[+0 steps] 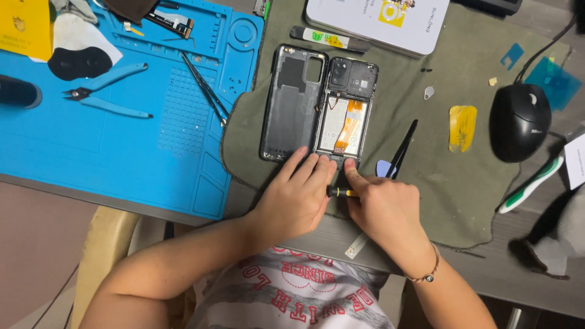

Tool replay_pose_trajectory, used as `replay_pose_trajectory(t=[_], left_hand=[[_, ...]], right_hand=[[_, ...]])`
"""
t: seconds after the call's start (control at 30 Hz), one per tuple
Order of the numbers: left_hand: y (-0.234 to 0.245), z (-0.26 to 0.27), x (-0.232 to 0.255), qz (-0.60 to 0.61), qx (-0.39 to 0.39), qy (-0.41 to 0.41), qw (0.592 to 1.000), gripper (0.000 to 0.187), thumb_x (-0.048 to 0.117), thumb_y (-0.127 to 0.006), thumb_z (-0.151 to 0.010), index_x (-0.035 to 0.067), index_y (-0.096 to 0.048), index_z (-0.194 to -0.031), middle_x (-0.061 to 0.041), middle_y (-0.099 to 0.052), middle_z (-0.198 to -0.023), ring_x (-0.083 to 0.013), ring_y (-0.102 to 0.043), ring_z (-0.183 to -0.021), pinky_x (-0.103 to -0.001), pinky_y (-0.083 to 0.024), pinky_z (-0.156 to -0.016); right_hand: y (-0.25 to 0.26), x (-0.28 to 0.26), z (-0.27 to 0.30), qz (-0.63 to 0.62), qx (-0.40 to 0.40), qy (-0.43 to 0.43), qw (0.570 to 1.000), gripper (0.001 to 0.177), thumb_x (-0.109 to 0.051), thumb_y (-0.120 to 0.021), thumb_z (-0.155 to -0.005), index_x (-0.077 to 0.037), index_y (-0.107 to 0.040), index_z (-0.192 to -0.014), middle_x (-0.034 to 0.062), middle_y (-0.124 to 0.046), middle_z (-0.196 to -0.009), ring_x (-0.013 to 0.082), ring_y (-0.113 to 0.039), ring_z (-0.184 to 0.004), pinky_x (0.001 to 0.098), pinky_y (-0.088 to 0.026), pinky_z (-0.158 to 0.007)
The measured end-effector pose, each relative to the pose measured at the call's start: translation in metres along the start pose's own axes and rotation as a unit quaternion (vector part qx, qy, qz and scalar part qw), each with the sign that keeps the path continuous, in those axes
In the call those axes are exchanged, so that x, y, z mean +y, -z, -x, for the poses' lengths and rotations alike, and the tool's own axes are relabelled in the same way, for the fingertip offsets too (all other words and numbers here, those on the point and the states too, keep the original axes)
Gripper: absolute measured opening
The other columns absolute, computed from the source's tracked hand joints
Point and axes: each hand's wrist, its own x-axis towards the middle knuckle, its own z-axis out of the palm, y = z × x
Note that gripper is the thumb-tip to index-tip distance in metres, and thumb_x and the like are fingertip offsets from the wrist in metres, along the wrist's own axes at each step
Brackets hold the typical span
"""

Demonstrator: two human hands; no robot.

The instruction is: The person uses a screwdriver to remove screws from the back of a disassembled smartphone. They then use a plastic pry tool to carefully lift and disconnect internal components, including the battery and ribbon cables, from the phone's chassis.

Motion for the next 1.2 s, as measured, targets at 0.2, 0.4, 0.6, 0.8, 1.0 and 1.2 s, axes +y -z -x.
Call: replay_pose_trajectory(t=[0.2,0.4,0.6,0.8,1.0,1.2], left_hand=[[-0.001,0.009,-0.008,0.066,0.066,0.016,0.996,0.039,0.023,-0.064,-0.09,-0.001,-0.07,-0.121,-0.015,-0.069,-0.119,-0.0308,-0.066,-0.112,-0.06,-0.043,-0.113],[-0.006,0.011,-0.017,0.014,0.077,0.057,0.995,0.036,0.022,-0.066,-0.094,0.005,-0.071,-0.125,-0.012,-0.071,-0.117,-0.0284,-0.069,-0.106,-0.058,-0.047,-0.109],[-0.005,0.005,-0.021,-0.002,0.073,0.047,0.996,0.024,0.018,-0.072,-0.092,0.003,-0.075,-0.111,-0.013,-0.072,-0.109,-0.0297,-0.068,-0.102,-0.061,-0.048,-0.105],[-0.004,0.004,-0.017,-0.018,0.059,0.021,0.998,0.033,0.025,-0.074,-0.089,-0.002,-0.073,-0.109,-0.015,-0.07,-0.106,-0.0294,-0.068,-0.1,-0.059,-0.05,-0.104],[0.031,-0.007,-0.014,-0.043,0.033,0.011,0.998,0.029,0.027,-0.077,-0.094,0.006,-0.074,-0.115,-0.006,-0.072,-0.114,-0.0212,-0.068,-0.102,-0.043,-0.052,-0.099],[0.015,-0.002,-0.001,0.022,-0.064,-0.034,0.997,0.053,0.035,-0.079,-0.093,0.001,-0.066,-0.132,-0.013,-0.063,-0.132,-0.0261,-0.06,-0.122,-0.042,-0.046,-0.113]], right_hand=[[0.018,0.021,-0.012,-0.136,0.048,-0.051,0.988,0.038,-0.033,-0.074,-0.077,-0.042,-0.079,-0.113,-0.0058,-0.08,-0.085,0.0327,-0.075,-0.084,0.0442,-0.059,-0.068],[0.011,0.052,-0.013,-0.19,0.088,-0.131,0.969,0.037,-0.018,-0.077,-0.082,-0.03,-0.081,-0.116,0.0065,-0.073,-0.069,0.0359,-0.072,-0.072,0.0424,-0.056,-0.07],[0.011,0.046,-0.012,-0.246,0.062,-0.138,0.957,0.029,-0.017,-0.078,-0.082,-0.028,-0.082,-0.109,0.003,-0.069,-0.058,0.029,-0.072,-0.066,0.0335,-0.055,-0.069],[0.028,0.047,-0.011,-0.419,0.286,-0.019,0.862,0.025,-0.028,-0.062,-0.109,-0.009,-0.078,-0.114,0.0109,-0.066,-0.089,0.0239,-0.063,-0.083,0.0366,-0.05,-0.08],[0.023,0.039,-0.01,-0.593,0.319,-0.075,0.736,0.027,-0.031,-0.053,-0.111,-0.004,-0.052,-0.117,0.0073,-0.056,-0.087,0.0101,-0.051,-0.073,0.0213,-0.038,-0.053],[-0.01,0.041,-0.013,-0.602,0.441,-0.054,0.664,0.087,0.008,-0.071,-0.112,-0.024,-0.017,-0.172,-0.0073,-0.009,-0.184,0.0232,-0.052,-0.083,0.0326,-0.056,-0.072]])
